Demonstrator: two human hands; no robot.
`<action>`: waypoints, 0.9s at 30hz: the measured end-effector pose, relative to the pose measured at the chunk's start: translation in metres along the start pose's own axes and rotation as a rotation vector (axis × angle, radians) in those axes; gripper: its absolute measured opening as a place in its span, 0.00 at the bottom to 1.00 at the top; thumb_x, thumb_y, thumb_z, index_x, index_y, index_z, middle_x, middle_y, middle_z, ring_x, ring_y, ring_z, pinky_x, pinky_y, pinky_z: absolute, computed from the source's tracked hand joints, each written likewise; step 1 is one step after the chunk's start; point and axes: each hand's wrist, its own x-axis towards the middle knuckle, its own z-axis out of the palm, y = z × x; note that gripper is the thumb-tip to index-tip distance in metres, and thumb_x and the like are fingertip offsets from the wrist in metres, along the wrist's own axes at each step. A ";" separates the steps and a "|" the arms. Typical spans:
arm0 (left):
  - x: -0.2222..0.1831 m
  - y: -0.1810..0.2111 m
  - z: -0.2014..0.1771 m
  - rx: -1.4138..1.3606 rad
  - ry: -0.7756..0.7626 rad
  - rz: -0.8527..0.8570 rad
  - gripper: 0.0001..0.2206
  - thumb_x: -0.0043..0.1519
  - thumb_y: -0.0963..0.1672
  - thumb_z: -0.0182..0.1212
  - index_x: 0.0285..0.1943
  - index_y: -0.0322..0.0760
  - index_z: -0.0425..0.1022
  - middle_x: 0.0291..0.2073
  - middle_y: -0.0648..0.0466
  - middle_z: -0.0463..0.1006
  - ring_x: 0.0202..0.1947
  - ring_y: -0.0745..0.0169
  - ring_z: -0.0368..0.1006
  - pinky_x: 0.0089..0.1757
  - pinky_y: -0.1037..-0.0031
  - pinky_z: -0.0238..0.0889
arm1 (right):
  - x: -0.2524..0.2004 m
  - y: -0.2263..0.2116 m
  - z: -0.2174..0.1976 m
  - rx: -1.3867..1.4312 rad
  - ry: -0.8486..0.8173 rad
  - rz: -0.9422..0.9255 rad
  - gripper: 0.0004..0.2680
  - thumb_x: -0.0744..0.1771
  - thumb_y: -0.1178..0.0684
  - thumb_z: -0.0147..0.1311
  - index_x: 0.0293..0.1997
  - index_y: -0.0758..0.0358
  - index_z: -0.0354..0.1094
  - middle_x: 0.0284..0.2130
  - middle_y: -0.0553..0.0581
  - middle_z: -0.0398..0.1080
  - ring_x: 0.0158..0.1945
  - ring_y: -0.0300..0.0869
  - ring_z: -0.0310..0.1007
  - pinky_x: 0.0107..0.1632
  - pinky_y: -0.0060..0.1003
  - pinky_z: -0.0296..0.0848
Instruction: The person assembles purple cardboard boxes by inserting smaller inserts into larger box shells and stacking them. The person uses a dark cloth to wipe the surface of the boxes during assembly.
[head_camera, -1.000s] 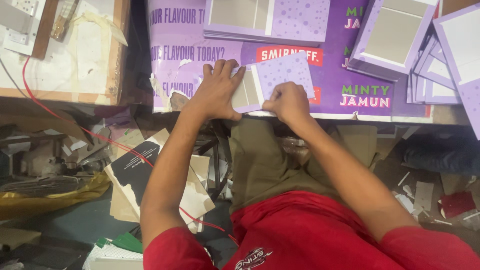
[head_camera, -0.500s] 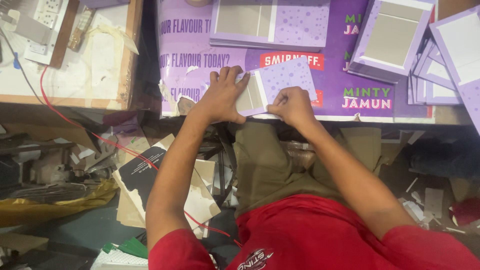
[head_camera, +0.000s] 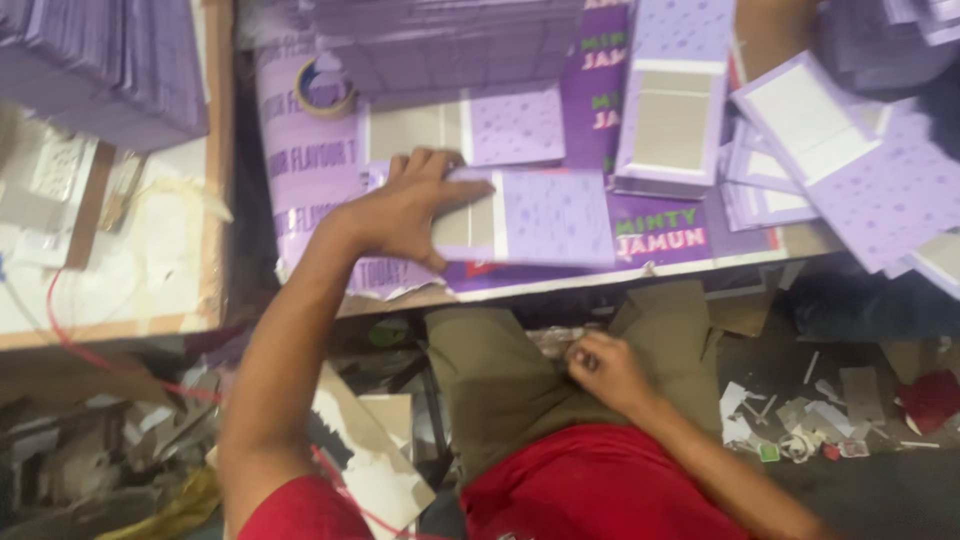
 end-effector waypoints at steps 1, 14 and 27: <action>0.004 0.004 -0.005 0.004 -0.017 0.004 0.54 0.27 0.50 0.81 0.72 0.55 0.65 0.69 0.38 0.56 0.69 0.34 0.48 0.65 0.47 0.42 | -0.001 0.005 0.000 -0.021 -0.010 0.028 0.06 0.60 0.59 0.62 0.37 0.63 0.76 0.30 0.58 0.75 0.32 0.49 0.77 0.36 0.41 0.75; 0.070 -0.096 0.013 0.389 0.308 -0.139 0.35 0.43 0.50 0.79 0.65 0.57 0.75 0.72 0.48 0.63 0.73 0.42 0.50 0.61 0.27 0.33 | 0.009 0.034 0.002 -0.142 -0.069 0.167 0.08 0.61 0.56 0.61 0.41 0.60 0.76 0.32 0.56 0.77 0.36 0.50 0.78 0.40 0.44 0.76; 0.080 -0.160 0.092 0.044 0.925 -0.881 0.31 0.60 0.53 0.66 0.49 0.12 0.71 0.46 0.23 0.74 0.49 0.21 0.70 0.48 0.42 0.63 | 0.235 -0.037 -0.040 -0.180 0.585 -0.113 0.26 0.70 0.43 0.59 0.61 0.87 0.60 0.53 0.85 0.67 0.57 0.70 0.66 0.57 0.60 0.65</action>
